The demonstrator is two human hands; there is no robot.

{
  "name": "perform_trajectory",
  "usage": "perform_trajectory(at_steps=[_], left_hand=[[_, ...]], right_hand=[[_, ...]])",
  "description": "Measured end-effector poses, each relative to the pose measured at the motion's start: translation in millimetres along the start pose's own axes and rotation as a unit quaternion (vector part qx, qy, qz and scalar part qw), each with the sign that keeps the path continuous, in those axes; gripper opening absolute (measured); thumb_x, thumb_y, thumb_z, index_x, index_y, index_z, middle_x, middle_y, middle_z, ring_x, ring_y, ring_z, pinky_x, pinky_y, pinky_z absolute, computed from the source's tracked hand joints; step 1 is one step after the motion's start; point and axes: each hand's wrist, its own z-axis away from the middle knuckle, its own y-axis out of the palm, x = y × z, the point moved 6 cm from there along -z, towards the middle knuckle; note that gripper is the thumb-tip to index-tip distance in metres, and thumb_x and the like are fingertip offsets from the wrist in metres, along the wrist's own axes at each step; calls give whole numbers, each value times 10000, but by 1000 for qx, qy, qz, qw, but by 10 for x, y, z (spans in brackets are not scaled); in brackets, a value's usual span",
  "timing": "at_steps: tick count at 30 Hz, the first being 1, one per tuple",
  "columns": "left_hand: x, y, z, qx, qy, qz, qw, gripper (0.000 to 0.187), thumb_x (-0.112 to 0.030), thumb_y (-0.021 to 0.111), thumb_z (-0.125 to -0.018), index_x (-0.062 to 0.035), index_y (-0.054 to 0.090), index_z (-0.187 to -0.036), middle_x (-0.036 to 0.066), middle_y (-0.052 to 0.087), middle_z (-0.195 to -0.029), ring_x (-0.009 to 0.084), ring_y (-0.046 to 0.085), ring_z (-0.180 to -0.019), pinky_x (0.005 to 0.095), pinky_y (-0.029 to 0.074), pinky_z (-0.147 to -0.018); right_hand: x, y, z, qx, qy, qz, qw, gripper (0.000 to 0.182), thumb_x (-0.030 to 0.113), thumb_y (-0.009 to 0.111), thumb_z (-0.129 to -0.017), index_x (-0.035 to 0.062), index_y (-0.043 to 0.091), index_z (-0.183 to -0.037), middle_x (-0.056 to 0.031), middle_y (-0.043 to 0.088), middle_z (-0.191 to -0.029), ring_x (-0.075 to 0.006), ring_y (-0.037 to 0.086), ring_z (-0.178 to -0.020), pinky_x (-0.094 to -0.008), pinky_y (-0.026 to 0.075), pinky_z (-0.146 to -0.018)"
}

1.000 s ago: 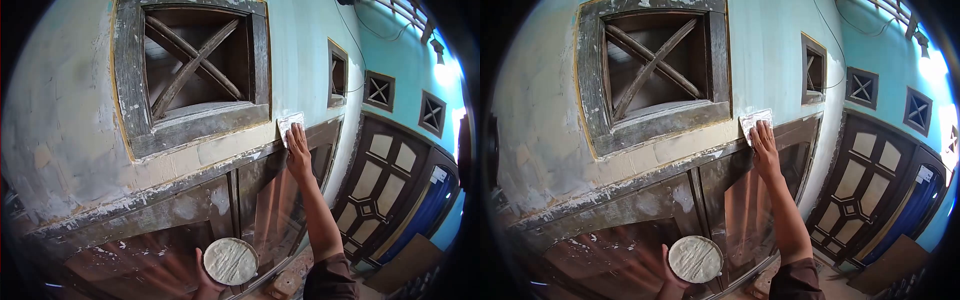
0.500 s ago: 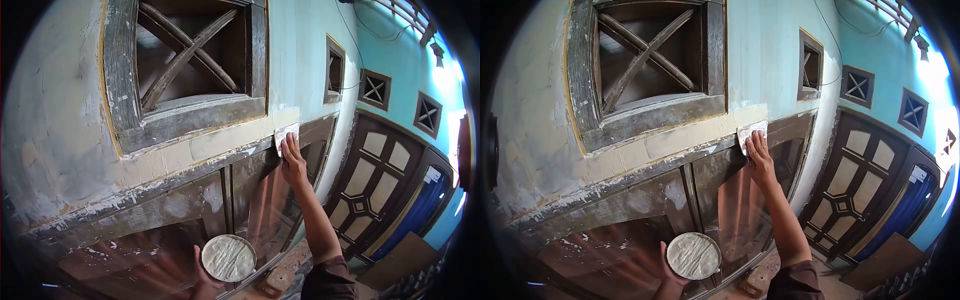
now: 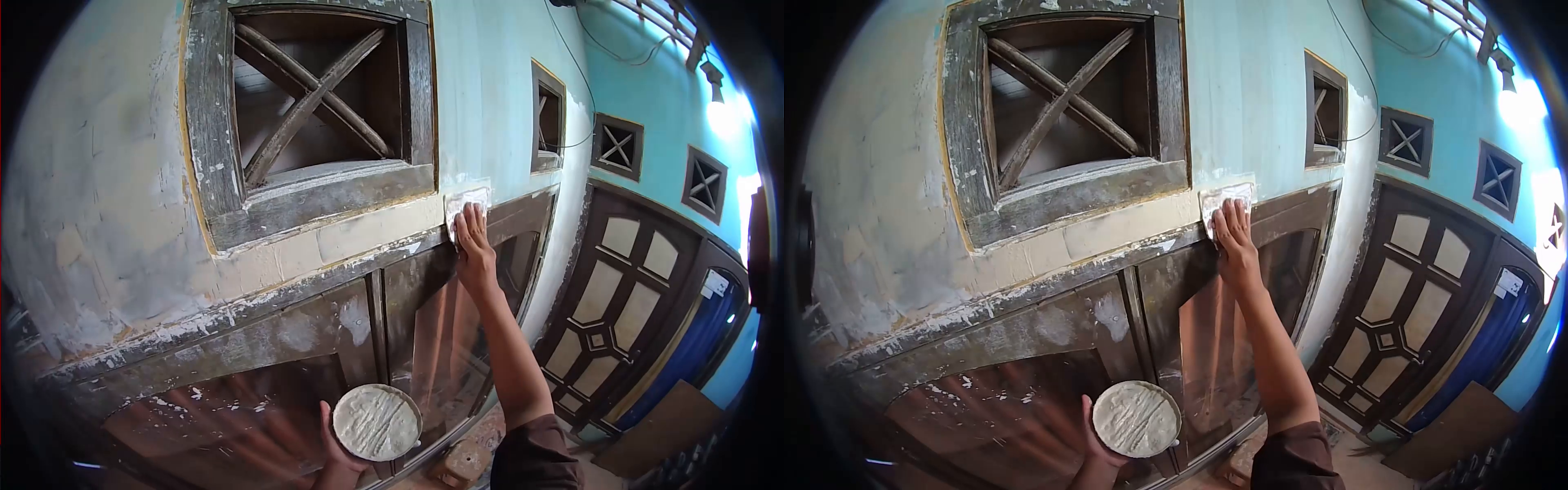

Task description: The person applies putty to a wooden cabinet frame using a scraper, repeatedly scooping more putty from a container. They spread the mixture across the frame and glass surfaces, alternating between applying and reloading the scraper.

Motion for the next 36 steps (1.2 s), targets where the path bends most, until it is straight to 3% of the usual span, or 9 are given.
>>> perform_trajectory(at_steps=[8,10,15,18,24,27,30,33,36], left_hand=[[-12,-110,-32,-36,12,-92,995,984,-823,363,-893,-26,487,-1457,221,513,-1472,459,499,-1331,642,394,-1101],[18,-98,-39,-27,-1,-55,998,993,-828,358,-889,-24,487,-1457,223,507,-1478,462,495,-1335,648,387,-1102],[31,-133,-53,-13,-15,-27,999,1001,-833,359,-886,-25,481,-1464,226,498,-1486,470,481,-1345,647,373,-1114],[17,-124,-48,-14,-3,-36,999,998,-832,358,-887,-27,481,-1464,226,489,-1494,469,472,-1355,646,367,-1119],[36,-117,-15,34,-29,19,999,1008,-833,337,-891,-38,432,-1504,230,439,-1533,475,419,-1395,688,301,-1139],[34,-75,-23,41,-28,30,998,1005,-830,336,-893,-43,422,-1511,228,419,-1548,475,395,-1412,684,287,-1149],[41,-36,-38,60,-37,39,997,1005,-829,342,-892,-39,425,-1509,230,425,-1543,475,404,-1406,683,295,-1145],[37,-71,-49,33,-23,3,999,1011,-832,344,-890,-34,428,-1504,233,428,-1540,475,410,-1402,685,300,-1141],[33,-20,-22,41,-25,44,998,1009,-834,343,-889,-37,436,-1500,233,435,-1535,475,415,-1399,686,307,-1135]], right_hand=[[-34,-104,433,21,17,28,999,533,-94,552,-898,28,550,-1417,-221,429,-1548,-412,320,-1484,-535,270,-1200],[96,-274,366,-60,14,69,996,499,-147,544,-900,7,578,-1374,-224,527,-1460,-398,428,-1415,-511,355,-1169],[229,-215,-19,-63,25,45,997,602,-199,524,-822,1,562,-1389,-231,474,-1506,-414,385,-1441,-510,344,-1176],[183,76,48,-18,15,-10,1000,672,-189,514,-793,33,531,-1428,-216,423,-1553,-427,299,-1489,-564,237,-1209],[142,55,399,-13,19,12,1000,579,-120,560,-868,36,539,-1425,-202,431,-1554,-420,310,-1487,-573,240,-1203],[201,-196,341,-92,18,51,994,582,-144,573,-842,30,569,-1397,-225,490,-1502,-442,390,-1440,-575,283,-1182],[245,-235,144,-118,17,34,992,625,-174,529,-810,30,566,-1400,-223,465,-1523,-467,346,-1456,-591,253,-1190],[411,-77,-51,-41,39,-1,998,644,-187,495,-799,28,557,-1402,-214,437,-1545,-443,275,-1497,-585,205,-1210],[424,167,153,-23,34,13,999,550,-142,531,-868,9,553,-1396,-224,481,-1506,-433,348,-1464,-550,277,-1192]])
